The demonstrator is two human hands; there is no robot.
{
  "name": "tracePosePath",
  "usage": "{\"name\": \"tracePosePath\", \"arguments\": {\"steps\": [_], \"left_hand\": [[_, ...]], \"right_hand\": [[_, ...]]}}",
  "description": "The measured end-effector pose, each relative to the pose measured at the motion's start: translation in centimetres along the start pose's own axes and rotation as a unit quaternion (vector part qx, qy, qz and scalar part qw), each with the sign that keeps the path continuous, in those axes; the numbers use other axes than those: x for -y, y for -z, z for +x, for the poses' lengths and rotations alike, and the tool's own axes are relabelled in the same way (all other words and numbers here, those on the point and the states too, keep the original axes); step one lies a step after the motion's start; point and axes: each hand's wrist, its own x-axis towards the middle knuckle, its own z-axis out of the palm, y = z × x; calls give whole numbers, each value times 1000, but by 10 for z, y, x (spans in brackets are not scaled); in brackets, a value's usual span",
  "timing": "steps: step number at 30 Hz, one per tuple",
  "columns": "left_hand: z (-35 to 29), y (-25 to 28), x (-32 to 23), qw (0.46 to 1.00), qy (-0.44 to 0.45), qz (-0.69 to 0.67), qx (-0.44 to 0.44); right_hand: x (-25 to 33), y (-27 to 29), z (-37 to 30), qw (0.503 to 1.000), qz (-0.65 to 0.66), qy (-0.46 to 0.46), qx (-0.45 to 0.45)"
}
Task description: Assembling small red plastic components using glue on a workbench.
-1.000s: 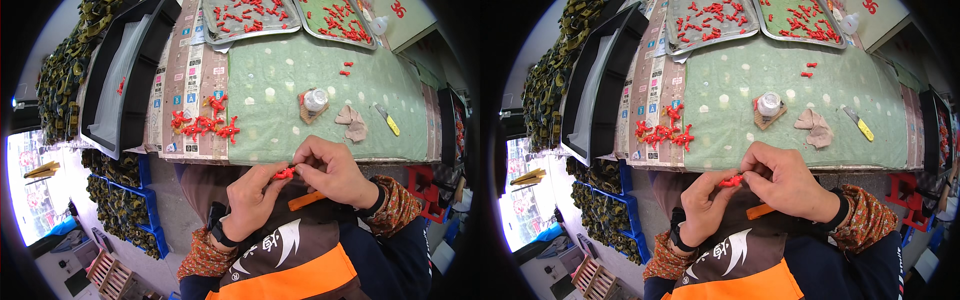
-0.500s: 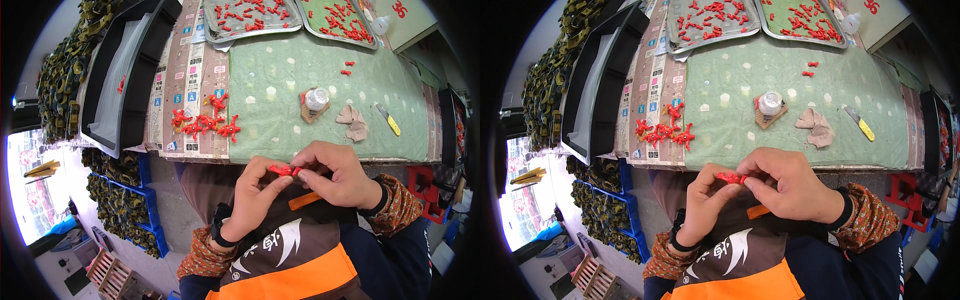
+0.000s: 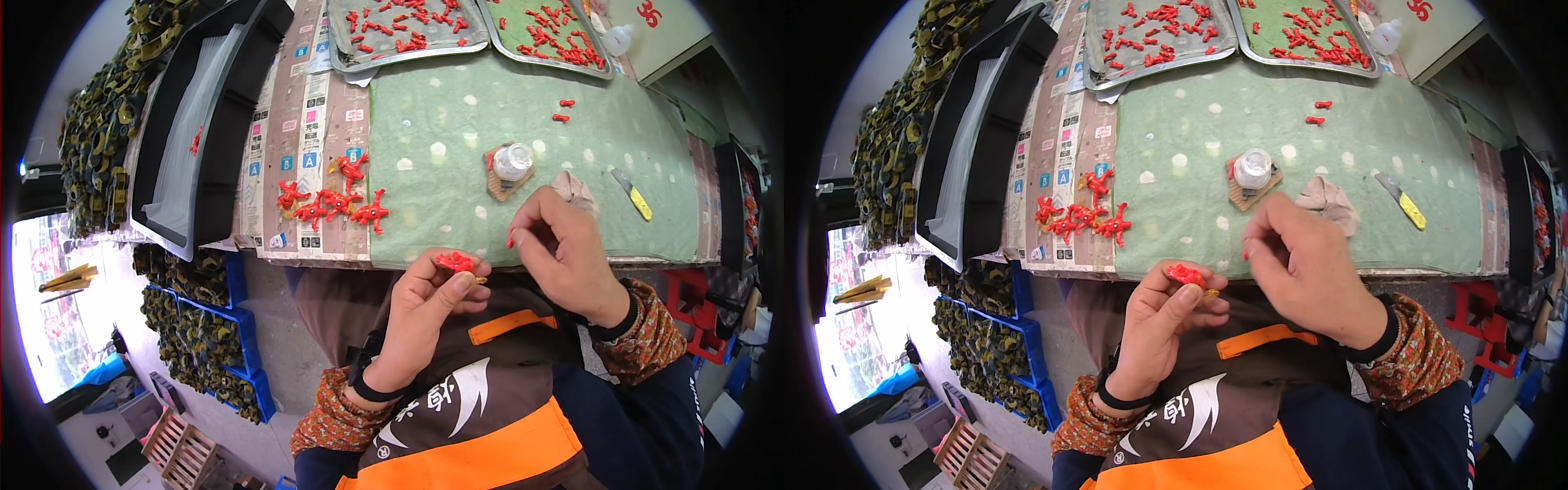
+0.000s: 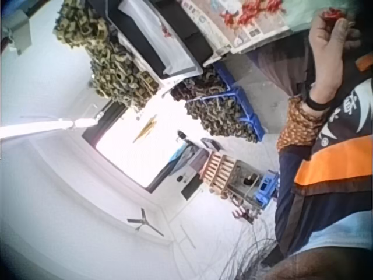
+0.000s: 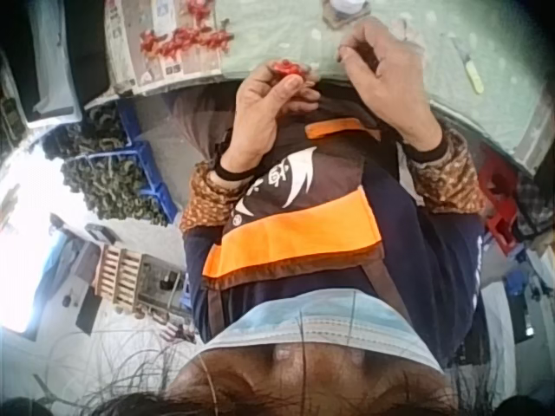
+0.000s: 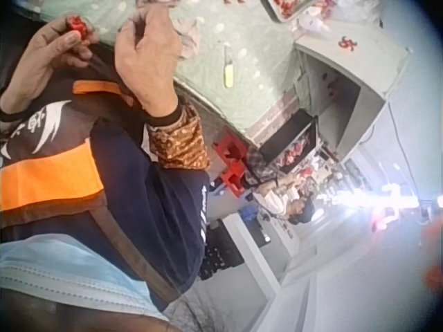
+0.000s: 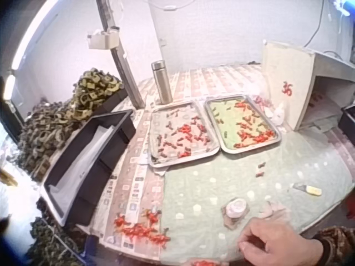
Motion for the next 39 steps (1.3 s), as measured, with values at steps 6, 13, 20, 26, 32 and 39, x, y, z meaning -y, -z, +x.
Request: {"name": "tracePosePath", "arguments": {"steps": [6,13,20,26,32,39], "left_hand": [[0,1,3,997,-34,64,-5],[-3,4,4,996,-39,82,3],[-4,5,3,999,-12,28,22],[-6,1,5,1000,2,10,18],[-5,1,9,1000,5,2,19],[-5,-1,13,1000,-13,20,12]], "right_hand": [[-34,20,1,945,-289,106,-106],[-30,34,-5,951,-276,101,-94],[-27,41,1,945,-283,160,-26],[-32,40,3,934,-308,182,-2],[-35,36,3,917,-344,205,-1],[-30,34,2,932,-284,224,-6]]}}
